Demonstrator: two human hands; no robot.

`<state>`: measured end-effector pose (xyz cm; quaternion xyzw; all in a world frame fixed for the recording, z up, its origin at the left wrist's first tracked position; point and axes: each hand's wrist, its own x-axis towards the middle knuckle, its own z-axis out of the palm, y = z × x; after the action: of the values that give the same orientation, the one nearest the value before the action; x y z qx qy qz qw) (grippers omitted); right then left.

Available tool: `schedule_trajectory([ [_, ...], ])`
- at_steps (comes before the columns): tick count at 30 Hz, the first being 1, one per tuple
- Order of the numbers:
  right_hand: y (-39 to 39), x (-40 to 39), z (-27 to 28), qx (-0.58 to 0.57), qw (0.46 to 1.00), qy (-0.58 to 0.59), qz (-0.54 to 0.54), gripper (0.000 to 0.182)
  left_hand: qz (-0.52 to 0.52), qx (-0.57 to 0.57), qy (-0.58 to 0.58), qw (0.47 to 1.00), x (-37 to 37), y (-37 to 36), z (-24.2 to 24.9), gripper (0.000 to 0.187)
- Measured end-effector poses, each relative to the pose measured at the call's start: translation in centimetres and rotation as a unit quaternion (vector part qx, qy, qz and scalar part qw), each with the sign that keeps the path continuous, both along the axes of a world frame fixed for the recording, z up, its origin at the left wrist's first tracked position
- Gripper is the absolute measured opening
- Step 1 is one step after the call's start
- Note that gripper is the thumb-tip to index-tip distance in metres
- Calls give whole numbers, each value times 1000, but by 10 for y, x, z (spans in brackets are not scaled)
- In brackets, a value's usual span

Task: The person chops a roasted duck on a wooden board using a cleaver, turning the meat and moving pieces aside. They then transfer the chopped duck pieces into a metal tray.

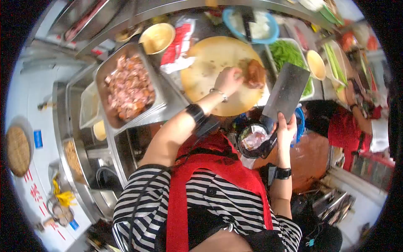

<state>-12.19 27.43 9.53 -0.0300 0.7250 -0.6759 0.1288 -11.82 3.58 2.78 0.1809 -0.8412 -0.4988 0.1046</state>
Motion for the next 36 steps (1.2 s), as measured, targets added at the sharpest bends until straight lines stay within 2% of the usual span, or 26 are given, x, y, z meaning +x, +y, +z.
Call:
schedule_trajectory([
  [2,34,4,-19,34,998,34,-35,13,49,-104,-2,993,-36,30,-12,51],
  [3,49,6,-25,67,994,67,-50,13,70,-87,-8,994,-54,44,-25,73],
  [4,57,12,-21,71,993,65,-62,13,58,-85,-8,995,-72,54,-41,73],
  [6,65,25,-9,-2,998,-27,-64,14,146,60,-64,985,-97,72,-58,83],
  [7,74,27,-16,1,997,-36,-74,14,156,0,-106,982,-104,76,-57,87],
  [11,96,25,-25,16,997,-37,-59,14,88,-4,-64,994,-112,58,-72,86],
  [12,98,21,-26,11,998,-36,-59,14,88,-9,-62,994,-104,47,-57,86],
  [14,101,11,-27,49,997,-61,-24,13,-34,-9,-145,989,-77,21,-10,80],
  [16,98,-1,-30,84,993,-79,8,14,-143,60,-120,981,-55,-22,-37,73],
  [18,84,-17,-38,205,967,109,107,15,-147,37,-128,980,-22,-41,-34,68],
  [19,72,-23,-35,258,949,113,143,16,-157,17,-129,979,-7,-45,-32,64],
  [20,59,-28,-27,285,934,126,176,17,-146,14,-129,981,6,-44,-33,64],
  [22,34,-36,-26,337,892,211,213,19,-35,-150,-6,988,33,-43,-46,58],
  [23,22,-37,-24,320,890,235,223,19,-14,-150,28,988,41,-41,-53,49],
  [24,13,-39,-24,318,889,238,229,19,-7,-151,27,988,45,-40,-46,49],
  [26,-5,-42,-23,357,863,273,232,19,-23,-370,51,927,49,-38,-29,42],
  [27,-11,-45,-26,357,863,270,232,19,-11,-392,64,918,45,-44,-30,39],
  [30,-26,-46,-23,374,846,309,224,18,15,-349,38,936,36,-57,-35,36],
  [32,-32,-41,-23,365,841,325,232,18,36,-305,66,949,35,-56,-38,29],
  [34,-41,-32,-25,374,839,318,234,19,95,-93,39,990,43,-52,-50,26],
  [36,-52,-21,-22,382,842,305,230,20,88,-116,39,989,55,-45,-64,37],
])
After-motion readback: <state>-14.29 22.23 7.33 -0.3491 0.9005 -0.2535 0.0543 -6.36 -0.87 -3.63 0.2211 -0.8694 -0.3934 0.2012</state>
